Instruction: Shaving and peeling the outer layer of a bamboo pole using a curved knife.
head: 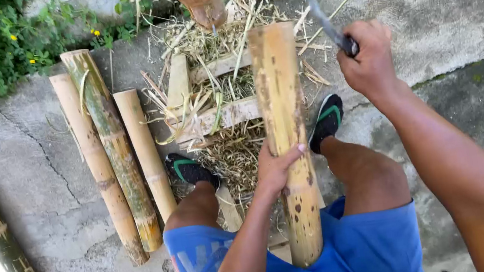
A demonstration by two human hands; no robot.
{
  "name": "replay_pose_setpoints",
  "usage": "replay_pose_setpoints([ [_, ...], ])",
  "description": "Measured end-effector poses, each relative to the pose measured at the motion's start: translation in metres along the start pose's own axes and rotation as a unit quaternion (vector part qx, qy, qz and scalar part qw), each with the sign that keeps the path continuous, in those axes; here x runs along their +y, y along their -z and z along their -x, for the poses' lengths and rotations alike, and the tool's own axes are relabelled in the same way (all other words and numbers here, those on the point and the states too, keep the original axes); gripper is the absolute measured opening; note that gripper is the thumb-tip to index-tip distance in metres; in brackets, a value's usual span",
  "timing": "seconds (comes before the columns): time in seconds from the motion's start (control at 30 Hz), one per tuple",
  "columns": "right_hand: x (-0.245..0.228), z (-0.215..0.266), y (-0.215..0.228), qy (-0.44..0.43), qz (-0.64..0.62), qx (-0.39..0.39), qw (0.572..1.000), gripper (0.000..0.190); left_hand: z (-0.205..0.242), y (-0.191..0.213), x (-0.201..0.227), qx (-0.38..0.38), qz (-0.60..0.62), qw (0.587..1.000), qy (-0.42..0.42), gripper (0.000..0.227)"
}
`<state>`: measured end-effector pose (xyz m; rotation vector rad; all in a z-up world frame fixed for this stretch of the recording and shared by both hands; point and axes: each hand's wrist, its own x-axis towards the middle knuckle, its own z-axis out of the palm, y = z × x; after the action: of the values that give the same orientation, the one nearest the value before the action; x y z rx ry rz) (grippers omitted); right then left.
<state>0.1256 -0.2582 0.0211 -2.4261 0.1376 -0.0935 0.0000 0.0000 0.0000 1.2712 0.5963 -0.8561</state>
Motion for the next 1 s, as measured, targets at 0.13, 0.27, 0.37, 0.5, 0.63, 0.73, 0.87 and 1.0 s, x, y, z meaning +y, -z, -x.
replay_pose_setpoints([
  [0.13, -0.001, 0.008, 0.012, 0.163, 0.120, -0.045, 0.978, 0.011, 0.019, 0.008, 0.016, 0.047, -0.028, 0.998, -0.016, 0.088],
  [0.27, 0.017, 0.016, -0.009, 0.255, 0.218, -0.145, 0.931, 0.012, 0.004, 0.020, 0.011, 0.014, -0.093, 0.995, -0.018, 0.084],
  [0.37, 0.032, -0.001, -0.036, 0.287, 0.214, -0.148, 0.922, 0.008, 0.010, 0.018, 0.016, -0.003, 0.006, 1.000, -0.003, 0.080],
  [0.5, 0.068, -0.032, -0.056, 0.323, 0.220, -0.091, 0.916, 0.006, -0.001, 0.020, -0.012, 0.013, -0.041, 0.999, -0.023, 0.078],
  [0.63, 0.065, -0.040, -0.058, 0.263, 0.185, -0.105, 0.941, 0.025, -0.004, 0.021, -0.012, -0.011, 0.014, 0.997, -0.074, 0.074],
  [0.73, 0.060, -0.034, -0.062, 0.310, 0.160, -0.108, 0.931, 0.018, -0.003, 0.021, -0.019, 0.003, -0.002, 0.997, -0.081, 0.074],
  [0.87, 0.047, -0.030, -0.073, 0.262, 0.160, -0.126, 0.943, 0.020, -0.001, 0.018, -0.006, 0.018, -0.054, 0.998, -0.038, 0.075],
  [1.0, 0.048, -0.035, -0.061, 0.315, 0.109, -0.115, 0.936, 0.019, 0.009, 0.016, -0.016, 0.015, -0.048, 0.996, -0.074, 0.078],
])
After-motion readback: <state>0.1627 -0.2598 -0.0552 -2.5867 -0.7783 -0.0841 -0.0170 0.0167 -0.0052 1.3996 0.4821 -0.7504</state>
